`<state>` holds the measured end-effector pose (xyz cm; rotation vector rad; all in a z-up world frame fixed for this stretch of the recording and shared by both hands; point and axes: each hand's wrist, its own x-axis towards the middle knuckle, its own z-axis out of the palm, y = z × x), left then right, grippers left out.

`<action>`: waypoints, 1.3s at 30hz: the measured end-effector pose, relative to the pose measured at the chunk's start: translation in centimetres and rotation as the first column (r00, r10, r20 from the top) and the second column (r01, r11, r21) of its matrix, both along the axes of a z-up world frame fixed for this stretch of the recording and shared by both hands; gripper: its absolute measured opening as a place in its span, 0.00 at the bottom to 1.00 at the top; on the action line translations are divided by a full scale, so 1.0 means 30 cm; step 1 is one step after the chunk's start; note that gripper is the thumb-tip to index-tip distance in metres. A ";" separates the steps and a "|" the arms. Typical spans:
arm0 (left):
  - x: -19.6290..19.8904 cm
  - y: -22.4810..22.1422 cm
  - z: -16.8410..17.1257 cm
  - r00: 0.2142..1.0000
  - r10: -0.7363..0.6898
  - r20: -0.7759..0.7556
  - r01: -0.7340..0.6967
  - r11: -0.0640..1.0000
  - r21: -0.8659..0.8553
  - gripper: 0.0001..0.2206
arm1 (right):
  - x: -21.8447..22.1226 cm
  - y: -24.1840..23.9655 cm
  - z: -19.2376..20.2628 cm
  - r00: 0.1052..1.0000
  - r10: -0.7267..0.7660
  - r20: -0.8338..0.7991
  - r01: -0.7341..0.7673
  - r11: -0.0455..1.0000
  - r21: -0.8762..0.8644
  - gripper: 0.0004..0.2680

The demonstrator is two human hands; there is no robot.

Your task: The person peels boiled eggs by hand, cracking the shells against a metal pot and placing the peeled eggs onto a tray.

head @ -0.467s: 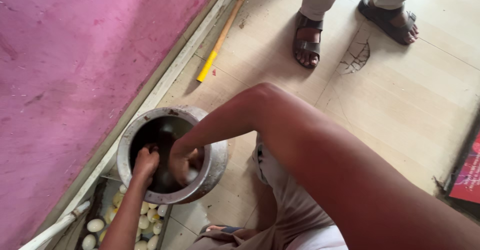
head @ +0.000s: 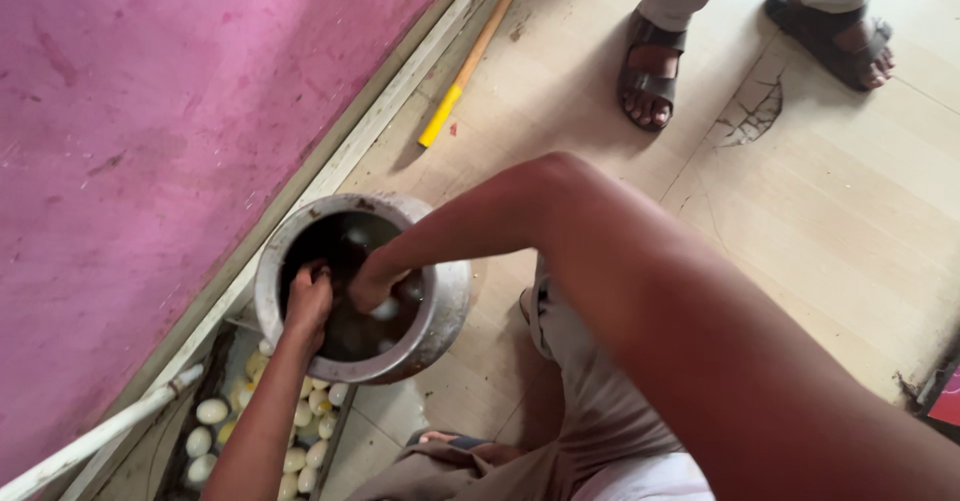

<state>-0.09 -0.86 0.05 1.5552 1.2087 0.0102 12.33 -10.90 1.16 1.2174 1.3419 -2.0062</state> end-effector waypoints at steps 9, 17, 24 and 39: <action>-0.013 -0.018 0.005 1.000 -0.024 0.020 0.025 0.999 -0.041 0.18 | 0.034 0.068 -0.052 0.986 -0.160 0.038 0.158 0.986 0.055 0.15; 0.030 -0.053 0.134 0.993 0.066 0.102 -0.044 0.977 -0.207 0.15 | 0.130 0.090 0.007 0.637 -0.753 -0.162 0.717 0.503 0.483 0.18; 0.003 -0.093 0.094 0.917 0.223 0.330 -0.080 0.914 -0.397 0.14 | 0.101 -0.016 -0.057 0.530 -0.702 -0.475 0.701 0.047 0.712 0.15; 0.039 -0.146 0.203 0.796 0.228 0.560 -0.104 0.964 -0.245 0.24 | 0.174 -0.065 0.210 0.325 -0.716 -0.618 0.877 -0.016 0.480 0.06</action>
